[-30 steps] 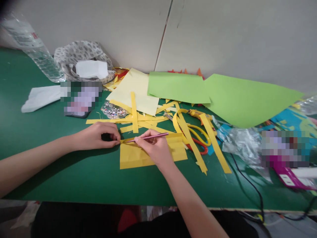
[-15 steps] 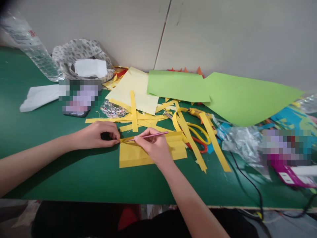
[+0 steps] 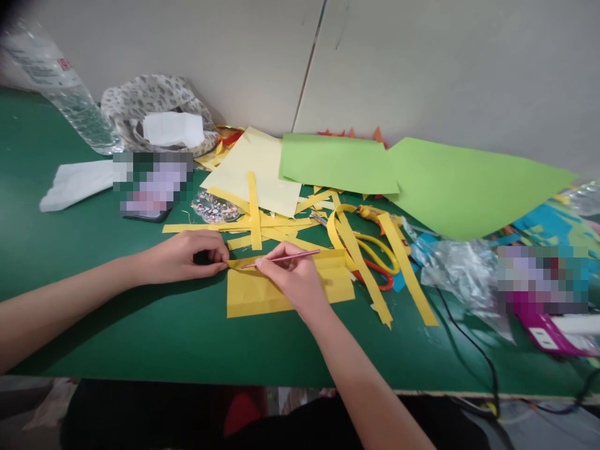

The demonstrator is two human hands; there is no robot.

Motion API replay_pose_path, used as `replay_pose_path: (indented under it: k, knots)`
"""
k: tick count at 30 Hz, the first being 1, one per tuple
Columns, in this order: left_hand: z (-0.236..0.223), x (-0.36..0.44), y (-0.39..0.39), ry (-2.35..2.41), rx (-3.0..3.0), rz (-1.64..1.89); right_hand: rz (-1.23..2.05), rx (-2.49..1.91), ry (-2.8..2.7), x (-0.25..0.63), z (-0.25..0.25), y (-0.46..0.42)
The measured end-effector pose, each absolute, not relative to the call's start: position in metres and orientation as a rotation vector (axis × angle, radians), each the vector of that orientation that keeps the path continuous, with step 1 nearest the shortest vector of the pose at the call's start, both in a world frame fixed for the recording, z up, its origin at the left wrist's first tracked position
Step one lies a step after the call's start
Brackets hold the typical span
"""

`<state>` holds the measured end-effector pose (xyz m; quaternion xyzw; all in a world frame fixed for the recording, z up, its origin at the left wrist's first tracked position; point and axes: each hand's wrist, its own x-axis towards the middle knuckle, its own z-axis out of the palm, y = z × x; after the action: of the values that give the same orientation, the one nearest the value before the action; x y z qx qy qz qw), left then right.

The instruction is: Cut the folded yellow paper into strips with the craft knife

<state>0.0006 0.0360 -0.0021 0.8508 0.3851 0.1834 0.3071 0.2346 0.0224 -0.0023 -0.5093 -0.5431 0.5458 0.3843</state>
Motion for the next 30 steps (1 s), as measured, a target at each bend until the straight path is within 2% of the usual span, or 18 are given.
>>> replay_pose_path:
  k: [30]
  knots:
    - [-0.0050, 0.0007, 0.0364, 1.033, 2.285, 0.486, 1.452, -1.262, -1.142, 0.2339, -0.0025, 0.0243]
